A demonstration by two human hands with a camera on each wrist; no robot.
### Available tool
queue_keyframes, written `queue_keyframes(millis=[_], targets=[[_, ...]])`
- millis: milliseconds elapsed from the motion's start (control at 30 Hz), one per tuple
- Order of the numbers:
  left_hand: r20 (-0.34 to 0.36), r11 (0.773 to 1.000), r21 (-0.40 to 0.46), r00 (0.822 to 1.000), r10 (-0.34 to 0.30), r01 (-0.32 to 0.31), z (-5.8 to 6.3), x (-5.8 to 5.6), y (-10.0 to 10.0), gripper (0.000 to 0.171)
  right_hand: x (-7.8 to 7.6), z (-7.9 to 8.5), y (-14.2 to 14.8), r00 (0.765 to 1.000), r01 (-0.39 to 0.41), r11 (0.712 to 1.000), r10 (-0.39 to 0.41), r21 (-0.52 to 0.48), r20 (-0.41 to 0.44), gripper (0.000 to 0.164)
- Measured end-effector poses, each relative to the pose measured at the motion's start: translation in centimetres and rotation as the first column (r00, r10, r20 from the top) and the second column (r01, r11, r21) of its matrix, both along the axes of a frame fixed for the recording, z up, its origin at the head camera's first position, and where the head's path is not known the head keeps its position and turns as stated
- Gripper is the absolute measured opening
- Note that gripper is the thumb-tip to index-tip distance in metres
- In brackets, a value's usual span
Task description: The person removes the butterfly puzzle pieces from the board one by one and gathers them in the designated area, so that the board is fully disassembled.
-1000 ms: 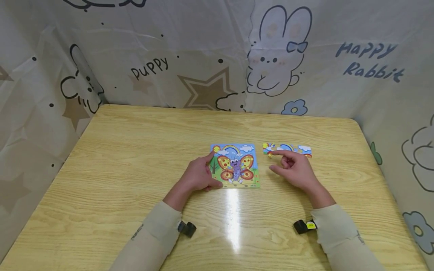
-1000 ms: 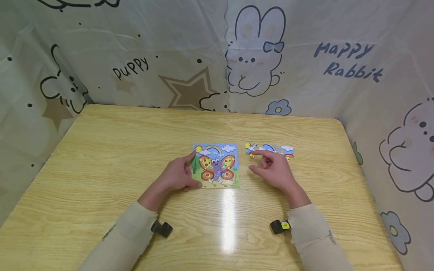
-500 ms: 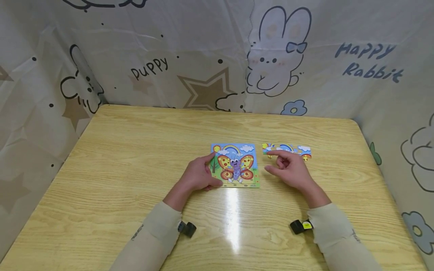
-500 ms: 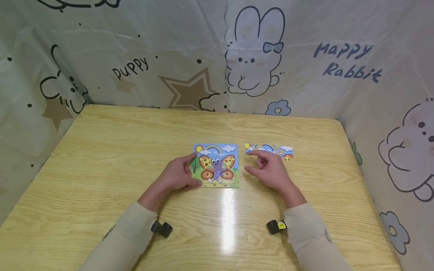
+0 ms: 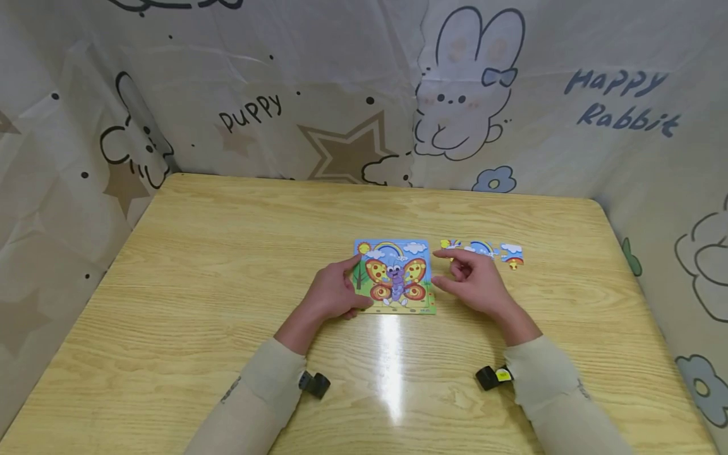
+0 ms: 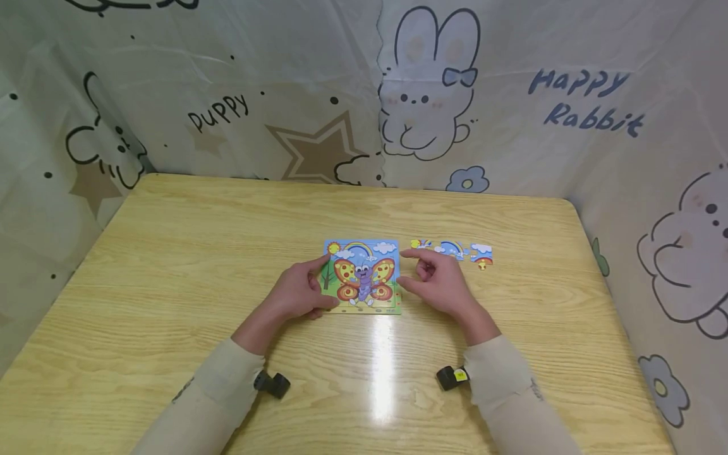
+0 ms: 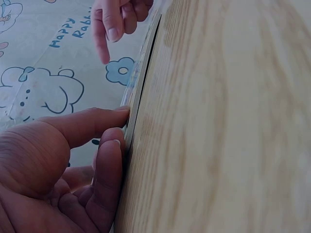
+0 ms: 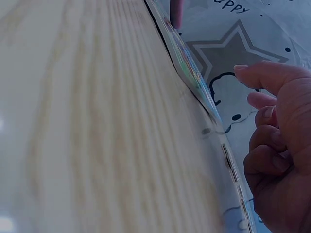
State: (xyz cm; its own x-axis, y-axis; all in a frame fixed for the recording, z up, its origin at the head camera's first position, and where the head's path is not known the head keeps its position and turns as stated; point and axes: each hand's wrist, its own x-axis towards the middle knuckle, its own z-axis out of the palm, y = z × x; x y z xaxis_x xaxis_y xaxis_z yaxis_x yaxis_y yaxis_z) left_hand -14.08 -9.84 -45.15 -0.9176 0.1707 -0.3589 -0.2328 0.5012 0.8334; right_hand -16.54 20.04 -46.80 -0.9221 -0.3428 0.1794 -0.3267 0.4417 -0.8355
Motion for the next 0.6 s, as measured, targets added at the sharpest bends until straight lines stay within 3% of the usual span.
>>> queue_keyframes(millis=[133, 367, 600], targets=[[-0.002, 1.000, -0.004, 1.000, -0.003, 0.003, 0.0, 0.0, 0.0, 0.098, 0.1, 0.6, -1.2, 1.000, -0.010, 1.000, 0.011, -0.001, 0.022, 0.040], [0.000, 1.000, -0.008, 1.000, -0.007, 0.007, -0.1, 0.0, 0.0, 0.098, 1.1, 3.8, -3.9, 0.998, -0.049, 0.999, 0.050, -0.023, 0.029, 0.040], [0.005, 1.000, -0.008, 1.000, -0.004, 0.004, -0.1, -0.1, 0.0, 0.099, 1.0, 4.2, -5.5, 0.994, -0.073, 0.997, 0.075, -0.026, 0.075, 0.040]])
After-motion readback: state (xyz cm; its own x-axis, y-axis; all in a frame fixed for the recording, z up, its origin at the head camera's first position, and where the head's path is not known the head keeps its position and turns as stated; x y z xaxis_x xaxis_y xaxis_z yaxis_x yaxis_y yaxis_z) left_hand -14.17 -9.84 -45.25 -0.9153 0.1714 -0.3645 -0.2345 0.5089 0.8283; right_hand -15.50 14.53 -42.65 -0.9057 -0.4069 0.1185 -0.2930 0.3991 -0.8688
